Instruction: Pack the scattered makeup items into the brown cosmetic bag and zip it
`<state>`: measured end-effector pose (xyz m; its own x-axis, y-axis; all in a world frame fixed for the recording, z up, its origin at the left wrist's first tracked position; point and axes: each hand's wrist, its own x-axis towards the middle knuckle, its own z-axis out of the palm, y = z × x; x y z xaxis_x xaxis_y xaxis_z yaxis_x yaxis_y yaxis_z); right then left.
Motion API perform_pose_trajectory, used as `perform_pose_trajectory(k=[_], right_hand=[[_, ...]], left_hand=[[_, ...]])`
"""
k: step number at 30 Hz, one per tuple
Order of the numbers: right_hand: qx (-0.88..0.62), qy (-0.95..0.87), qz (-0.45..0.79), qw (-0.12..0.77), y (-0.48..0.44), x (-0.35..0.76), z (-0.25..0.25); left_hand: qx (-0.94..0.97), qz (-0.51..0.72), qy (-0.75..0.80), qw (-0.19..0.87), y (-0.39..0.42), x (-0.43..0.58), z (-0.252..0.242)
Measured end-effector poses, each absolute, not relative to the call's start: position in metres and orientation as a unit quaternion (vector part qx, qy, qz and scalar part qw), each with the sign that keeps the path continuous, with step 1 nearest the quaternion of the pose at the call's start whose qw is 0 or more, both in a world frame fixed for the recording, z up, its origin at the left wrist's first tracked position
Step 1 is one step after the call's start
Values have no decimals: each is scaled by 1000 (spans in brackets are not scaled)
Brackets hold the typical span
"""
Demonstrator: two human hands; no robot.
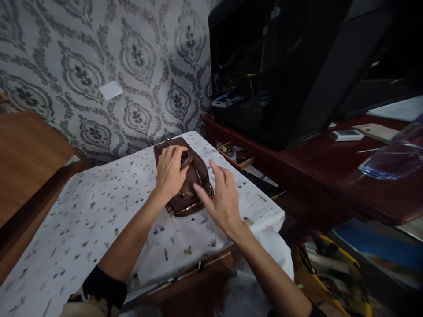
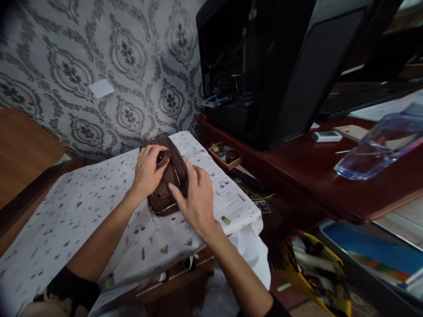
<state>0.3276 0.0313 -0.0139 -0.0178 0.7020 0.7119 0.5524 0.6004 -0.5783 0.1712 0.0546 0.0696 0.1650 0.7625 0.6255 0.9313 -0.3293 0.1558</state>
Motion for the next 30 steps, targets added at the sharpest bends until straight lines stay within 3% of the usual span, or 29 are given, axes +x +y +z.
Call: perform_pose_trajectory(k=[9,20,30], right_hand=[[-407,-707,127,564,34,295,-40],[-405,-702,59,584,33,288,-47],[-408,-679,70,606,40,286,-45]], left_hand=[[-730,-385,-562,60,63,168,80],[-638,-537,-537,-125,92,161,87],[-686,-538,-464,-155,76,159,85]])
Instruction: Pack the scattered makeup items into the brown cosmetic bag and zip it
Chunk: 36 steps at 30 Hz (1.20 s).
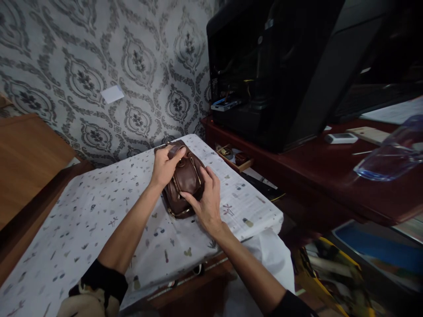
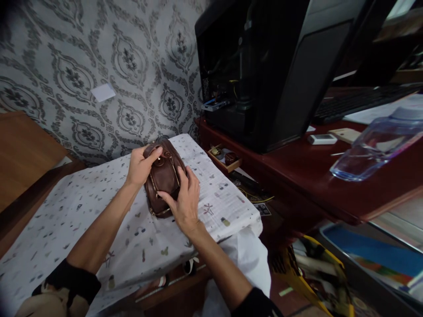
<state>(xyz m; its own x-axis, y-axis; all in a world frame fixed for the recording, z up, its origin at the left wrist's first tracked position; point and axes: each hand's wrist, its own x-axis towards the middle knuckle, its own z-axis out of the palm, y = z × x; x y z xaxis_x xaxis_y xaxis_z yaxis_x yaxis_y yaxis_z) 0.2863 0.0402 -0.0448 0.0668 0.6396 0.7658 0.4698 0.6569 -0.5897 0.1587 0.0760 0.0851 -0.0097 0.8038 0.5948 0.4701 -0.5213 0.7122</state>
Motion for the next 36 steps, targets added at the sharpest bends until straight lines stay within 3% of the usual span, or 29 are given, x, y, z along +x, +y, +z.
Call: perform_pose_trajectory(k=[7,23,36], right_hand=[[-413,-682,80,598,41,289,-44],[-422,-695,100,574,30,275,-30],[-400,-695,104,588,34,273,-37]], left_hand=[[695,486,477,230,71,138,99],[681,457,570,54,55,112,84],[688,465,556,15,41,128,88]])
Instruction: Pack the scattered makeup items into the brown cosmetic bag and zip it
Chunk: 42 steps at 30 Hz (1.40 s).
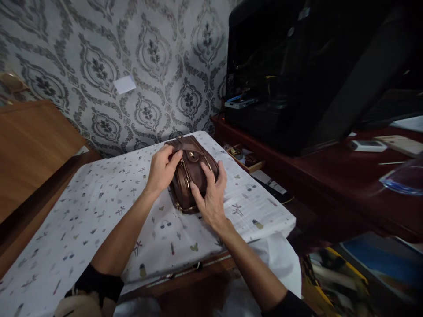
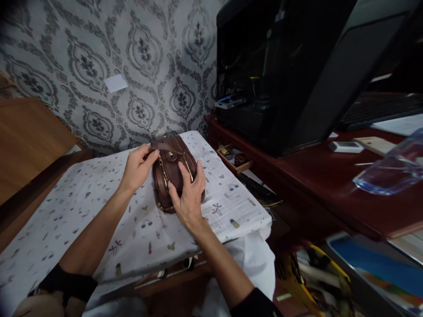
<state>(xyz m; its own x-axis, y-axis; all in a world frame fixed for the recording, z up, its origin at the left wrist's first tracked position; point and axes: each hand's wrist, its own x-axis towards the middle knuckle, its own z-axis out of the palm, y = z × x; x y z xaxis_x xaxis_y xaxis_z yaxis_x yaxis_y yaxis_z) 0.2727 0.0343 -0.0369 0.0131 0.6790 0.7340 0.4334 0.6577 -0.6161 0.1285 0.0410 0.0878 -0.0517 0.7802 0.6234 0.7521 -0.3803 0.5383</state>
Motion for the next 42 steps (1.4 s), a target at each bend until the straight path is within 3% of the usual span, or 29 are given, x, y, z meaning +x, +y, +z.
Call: perform_pose_trajectory(k=[12,22,33,42], right_hand=[[-376,-599,151,690,31,284,-39],[-356,-614,148,688,29,285,-39],[-355,-638,108,675,28,286,-38],[-346,-640,108,677,29,284,-41]], left_hand=[[729,365,575,-67,32,143,103],[771,269,567,-106,62,176,107],[698,449,557,31,75,173,96],[707,480,519,22,60,180,97]])
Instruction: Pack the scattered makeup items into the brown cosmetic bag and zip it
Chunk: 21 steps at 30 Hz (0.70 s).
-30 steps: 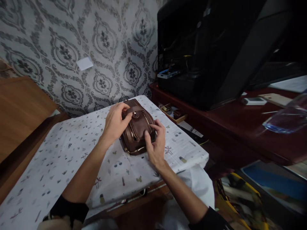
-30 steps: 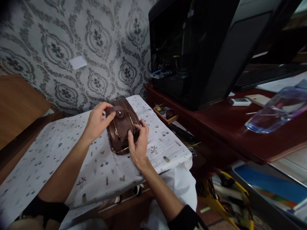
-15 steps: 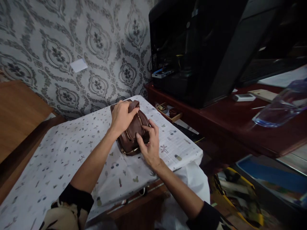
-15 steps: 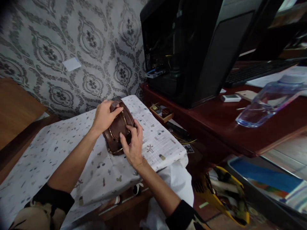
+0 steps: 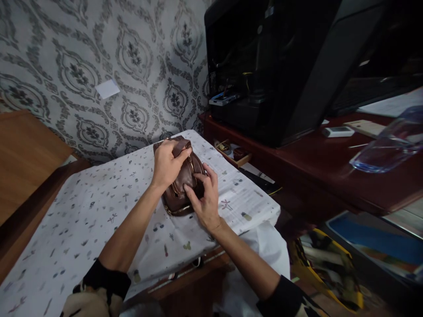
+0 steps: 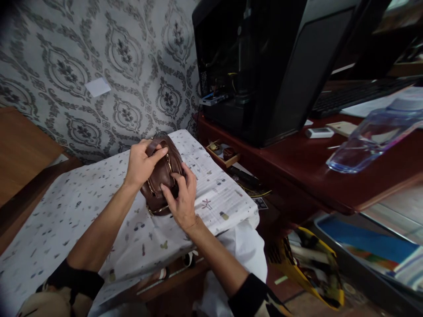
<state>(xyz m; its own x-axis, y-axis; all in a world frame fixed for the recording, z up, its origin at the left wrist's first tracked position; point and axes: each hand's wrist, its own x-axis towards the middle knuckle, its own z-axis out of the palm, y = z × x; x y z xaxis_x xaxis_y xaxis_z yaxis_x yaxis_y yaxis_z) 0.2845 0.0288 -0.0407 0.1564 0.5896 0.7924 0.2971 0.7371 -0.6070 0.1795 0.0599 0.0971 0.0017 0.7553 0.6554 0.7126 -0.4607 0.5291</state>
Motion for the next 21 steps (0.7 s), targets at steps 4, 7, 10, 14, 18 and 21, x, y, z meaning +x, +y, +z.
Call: perform_pose_trajectory(k=[4,7,10,14,18,21], right_hand=[[-355,-643,124,667,32,284,-40],[-355,-645,135,663,36,285,-37],[-357,-651,143,655,38,286,-34],[-363,-650,138,654,36,288,-33],[-364,-639,130,665,34,289,-36],[-364,-638,137,664,33,291,-36]], left_hand=[[685,486,542,43,63,180,96],[652,517,550,71,71,177,91],[631,542,548,91,78,177,85],[613,562,545,104,84,180,81],[640,533,544,100,86,184,82],[657,515,541,97,86,184,85]])
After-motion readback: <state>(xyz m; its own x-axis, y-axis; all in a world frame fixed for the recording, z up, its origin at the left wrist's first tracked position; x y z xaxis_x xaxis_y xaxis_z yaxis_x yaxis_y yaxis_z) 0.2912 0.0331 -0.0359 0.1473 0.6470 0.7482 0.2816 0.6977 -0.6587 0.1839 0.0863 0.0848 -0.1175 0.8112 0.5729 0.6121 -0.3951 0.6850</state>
